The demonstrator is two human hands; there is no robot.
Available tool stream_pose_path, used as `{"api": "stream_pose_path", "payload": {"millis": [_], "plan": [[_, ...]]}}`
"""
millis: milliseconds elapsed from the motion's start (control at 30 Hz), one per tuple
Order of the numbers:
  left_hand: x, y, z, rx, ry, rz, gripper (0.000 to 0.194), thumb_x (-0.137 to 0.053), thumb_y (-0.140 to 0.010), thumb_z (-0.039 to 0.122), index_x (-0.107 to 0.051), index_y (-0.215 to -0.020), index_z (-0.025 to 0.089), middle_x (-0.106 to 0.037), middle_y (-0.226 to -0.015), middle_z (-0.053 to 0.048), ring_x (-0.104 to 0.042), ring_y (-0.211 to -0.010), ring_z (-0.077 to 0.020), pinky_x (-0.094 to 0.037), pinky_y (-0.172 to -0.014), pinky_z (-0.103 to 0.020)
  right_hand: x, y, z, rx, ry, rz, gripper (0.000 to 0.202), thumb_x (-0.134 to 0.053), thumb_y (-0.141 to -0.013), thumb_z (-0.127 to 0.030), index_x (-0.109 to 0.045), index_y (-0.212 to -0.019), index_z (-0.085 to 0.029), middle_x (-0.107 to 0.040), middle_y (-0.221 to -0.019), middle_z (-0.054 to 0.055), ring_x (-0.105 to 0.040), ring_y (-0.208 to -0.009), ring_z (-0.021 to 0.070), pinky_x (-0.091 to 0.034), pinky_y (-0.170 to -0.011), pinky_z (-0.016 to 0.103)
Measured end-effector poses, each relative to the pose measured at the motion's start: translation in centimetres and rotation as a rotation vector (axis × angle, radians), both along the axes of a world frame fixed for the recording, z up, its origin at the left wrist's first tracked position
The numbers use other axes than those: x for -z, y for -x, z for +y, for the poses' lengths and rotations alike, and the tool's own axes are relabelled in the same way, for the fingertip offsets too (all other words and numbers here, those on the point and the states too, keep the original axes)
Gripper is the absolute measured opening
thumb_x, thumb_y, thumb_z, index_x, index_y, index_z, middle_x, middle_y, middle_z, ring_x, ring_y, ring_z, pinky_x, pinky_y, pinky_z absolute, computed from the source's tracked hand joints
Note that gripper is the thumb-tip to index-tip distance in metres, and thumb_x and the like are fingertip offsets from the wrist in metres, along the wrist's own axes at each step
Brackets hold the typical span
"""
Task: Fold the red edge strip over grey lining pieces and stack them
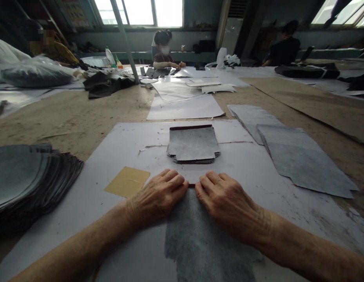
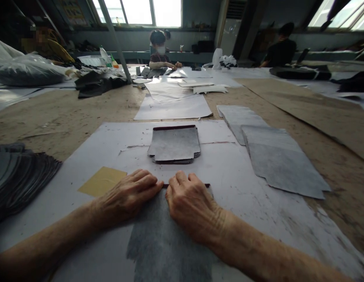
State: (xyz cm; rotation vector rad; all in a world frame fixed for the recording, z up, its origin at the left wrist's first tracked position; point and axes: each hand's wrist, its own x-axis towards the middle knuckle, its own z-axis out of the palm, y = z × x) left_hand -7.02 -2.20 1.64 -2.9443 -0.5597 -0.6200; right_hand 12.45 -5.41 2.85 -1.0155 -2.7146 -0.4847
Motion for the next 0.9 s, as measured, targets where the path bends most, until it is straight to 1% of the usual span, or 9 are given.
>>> {"api": "stream_pose_path", "payload": {"millis": [100, 133, 200, 300, 367, 467, 567, 667, 900], "plan": [[0.1, 0.0, 0.1, 0.007, 0.040, -0.017, 0.026, -0.033, -0.088, 0.007, -0.058, -0.080, 0.006, -0.053, -0.077, -0.010, -0.042, -0.070, -0.0181, -0.042, -0.064, -0.034, 0.9, 1.2, 0.5, -0.113, -0.025, 0.134, 0.024, -0.039, -0.079, -0.001, -0.060, -0.072, -0.011, -0.054, -0.067, 0.008, -0.044, -0.062, 0.0193, -0.037, -0.054, 0.031], [0.1, 0.1, 0.2, 0.009, 0.056, -0.025, 0.027, -0.032, -0.087, 0.006, -0.057, -0.079, 0.007, -0.053, -0.077, -0.010, -0.042, -0.071, -0.0178, -0.042, -0.065, -0.033, 1.2, 1.3, 0.6, -0.153, -0.028, 0.184, 0.027, -0.036, -0.080, -0.001, -0.060, -0.072, -0.011, -0.054, -0.067, 0.008, -0.043, -0.062, 0.0188, -0.038, -0.055, 0.030], [0.2, 0.4, 0.5, 0.017, 0.100, -0.035, 0.025, -0.032, -0.087, 0.006, -0.057, -0.085, 0.008, -0.053, -0.078, -0.009, -0.043, -0.072, -0.0173, -0.042, -0.066, -0.033, 1.9, 1.2, 0.9, -0.195, -0.014, 0.262, 0.031, -0.032, -0.082, 0.000, -0.059, -0.070, -0.010, -0.053, -0.068, 0.008, -0.041, -0.063, 0.0184, -0.038, -0.057, 0.030], [0.3, 1.6, 1.0, 0.034, 0.144, -0.083, 0.028, -0.034, -0.084, 0.004, -0.055, -0.101, 0.010, -0.054, -0.084, -0.008, -0.045, -0.077, -0.0167, -0.041, -0.071, -0.033, 2.2, 0.7, 1.1, -0.191, 0.056, 0.342, 0.032, -0.030, -0.084, -0.001, -0.061, -0.076, -0.008, -0.052, -0.068, 0.008, -0.040, -0.063, 0.0176, -0.039, -0.057, 0.030], [0.0, 2.4, 1.1, 0.020, 0.132, -0.132, 0.031, -0.036, -0.081, 0.004, -0.054, -0.105, 0.013, -0.054, -0.086, -0.008, -0.046, -0.077, -0.0163, -0.040, -0.070, -0.033, 2.2, 0.4, 1.3, -0.190, 0.119, 0.382, 0.032, -0.030, -0.085, -0.002, -0.061, -0.086, -0.005, -0.052, -0.070, 0.008, -0.040, -0.065, 0.0173, -0.041, -0.058, 0.030], [-0.8, 3.2, 0.7, 0.012, 0.161, -0.113, 0.026, -0.040, -0.080, 0.008, -0.058, -0.097, 0.015, -0.053, -0.073, -0.004, -0.045, -0.066, -0.0147, -0.036, -0.061, -0.030, 2.1, 0.3, 1.6, -0.195, 0.213, 0.411, 0.032, -0.031, -0.085, -0.003, -0.059, -0.099, -0.004, -0.053, -0.075, 0.009, -0.041, -0.070, 0.0179, -0.044, -0.063, 0.032], [-1.6, 3.3, 0.1, 0.031, 0.269, 0.039, 0.022, -0.040, -0.082, 0.014, -0.060, -0.088, 0.015, -0.049, -0.059, -0.001, -0.044, -0.056, -0.0143, -0.032, -0.053, -0.029, 2.1, 0.4, 1.8, -0.175, 0.265, 0.402, 0.034, -0.032, -0.084, -0.004, -0.058, -0.107, -0.007, -0.051, -0.078, 0.009, -0.041, -0.073, 0.0182, -0.046, -0.066, 0.033], [-1.9, 3.0, -0.2, 0.010, 0.318, 0.138, 0.022, -0.039, -0.083, 0.018, -0.061, -0.082, 0.017, -0.050, -0.057, -0.001, -0.047, -0.056, -0.0147, -0.031, -0.052, -0.030, 2.0, 0.4, 1.9, -0.166, 0.264, 0.383, 0.037, -0.033, -0.084, -0.005, -0.056, -0.112, -0.011, -0.050, -0.079, 0.008, -0.042, -0.074, 0.0177, -0.047, -0.066, 0.032], [-1.8, 3.0, -0.1, -0.003, 0.322, 0.154, 0.020, -0.041, -0.081, 0.019, -0.061, -0.077, 0.017, -0.050, -0.056, -0.001, -0.047, -0.055, -0.0148, -0.031, -0.052, -0.030, 2.1, 0.5, 2.2, -0.157, 0.286, 0.342, 0.042, -0.038, -0.081, -0.005, -0.056, -0.116, -0.016, -0.047, -0.077, 0.007, -0.042, -0.073, 0.0183, -0.045, -0.064, 0.032]]}}
